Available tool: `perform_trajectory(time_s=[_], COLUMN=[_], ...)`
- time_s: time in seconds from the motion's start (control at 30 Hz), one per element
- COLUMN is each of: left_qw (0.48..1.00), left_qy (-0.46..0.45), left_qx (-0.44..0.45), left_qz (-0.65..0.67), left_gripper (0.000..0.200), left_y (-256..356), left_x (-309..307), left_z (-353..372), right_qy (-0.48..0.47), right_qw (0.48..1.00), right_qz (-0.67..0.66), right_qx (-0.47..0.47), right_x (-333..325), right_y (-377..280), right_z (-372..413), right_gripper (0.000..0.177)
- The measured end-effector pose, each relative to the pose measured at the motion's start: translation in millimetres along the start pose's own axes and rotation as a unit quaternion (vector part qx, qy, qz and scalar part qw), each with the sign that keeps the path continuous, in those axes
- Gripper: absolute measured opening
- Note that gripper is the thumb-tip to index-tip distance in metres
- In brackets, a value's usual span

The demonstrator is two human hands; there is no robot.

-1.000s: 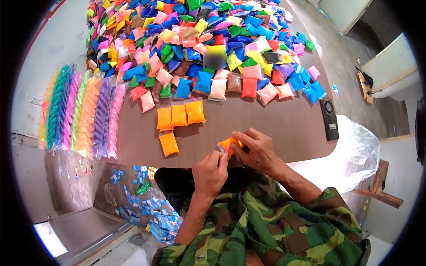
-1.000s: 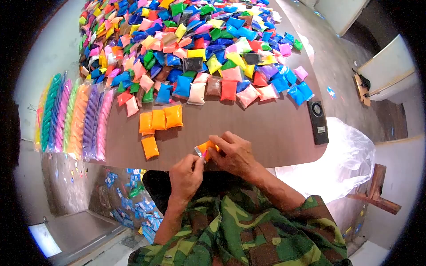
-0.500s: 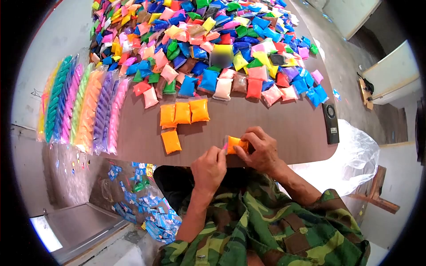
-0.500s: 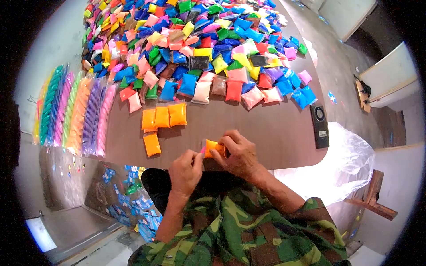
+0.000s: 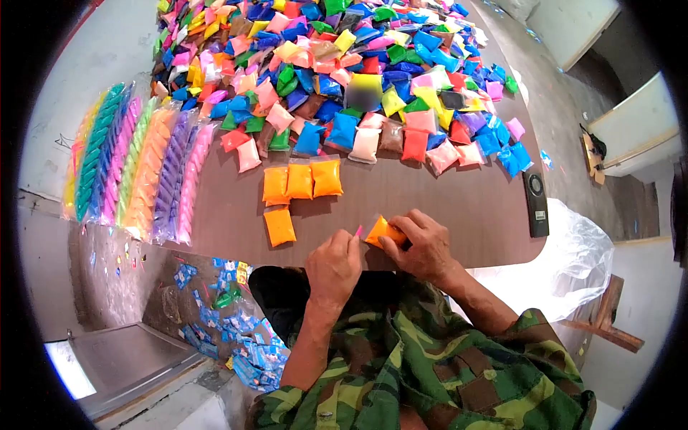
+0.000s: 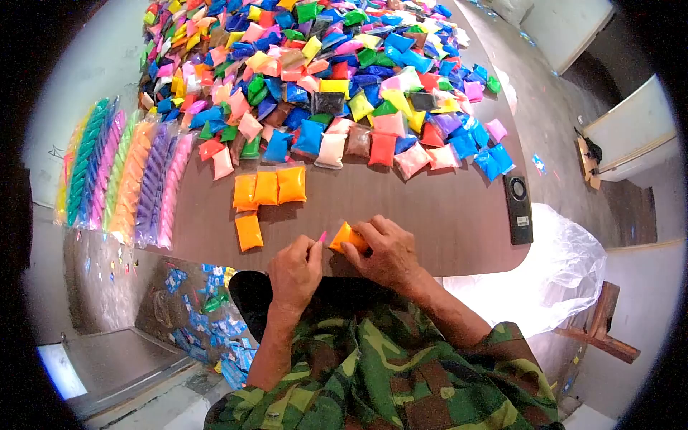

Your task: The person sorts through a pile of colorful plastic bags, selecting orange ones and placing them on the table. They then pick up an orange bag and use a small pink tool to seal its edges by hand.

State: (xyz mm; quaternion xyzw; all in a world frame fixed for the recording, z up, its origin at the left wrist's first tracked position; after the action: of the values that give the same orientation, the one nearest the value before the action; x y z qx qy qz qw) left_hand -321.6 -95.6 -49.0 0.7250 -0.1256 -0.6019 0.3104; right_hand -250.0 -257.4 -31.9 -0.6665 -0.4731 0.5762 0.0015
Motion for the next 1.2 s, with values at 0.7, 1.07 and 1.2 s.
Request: perform_trajectory(time_s=[0.7,1.07,1.2], left_qw=[0.999,0.998,0.997], left_qy=[0.023,0.007,0.045], left_qx=[0.033,0.056,0.057], left_qz=[0.014,-0.013,0.033], left_gripper=[0.019,0.020,0.016], left_y=[8,18,14], left_x=[-2,6,-17], left_z=[-14,-38,-18], right_qy=[0.001,-0.002,-0.005], right_qw=[1.000,1.000,0.999], right_qz=[0.007,0.011,-0.031], right_qx=[-0.002,-0.003,0.018], right_x=[-1,0,-2], right_y=[-2,0,3], right_z=[4,3,3], right_gripper=[0.033,0.033,0.031])
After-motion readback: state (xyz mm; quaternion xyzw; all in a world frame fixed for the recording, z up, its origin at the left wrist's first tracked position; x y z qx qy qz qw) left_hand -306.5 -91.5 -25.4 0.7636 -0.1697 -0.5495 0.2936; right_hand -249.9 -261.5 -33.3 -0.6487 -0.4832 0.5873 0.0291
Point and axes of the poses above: each hand's wrist, its own z-axis away from the middle knuckle, its own x-axis out of the palm, y = z × x, the point moved 10 cm from there along -z, towards the middle knuckle, and after that the axes turned 2 degrees about -y, right-handed, at the moved point
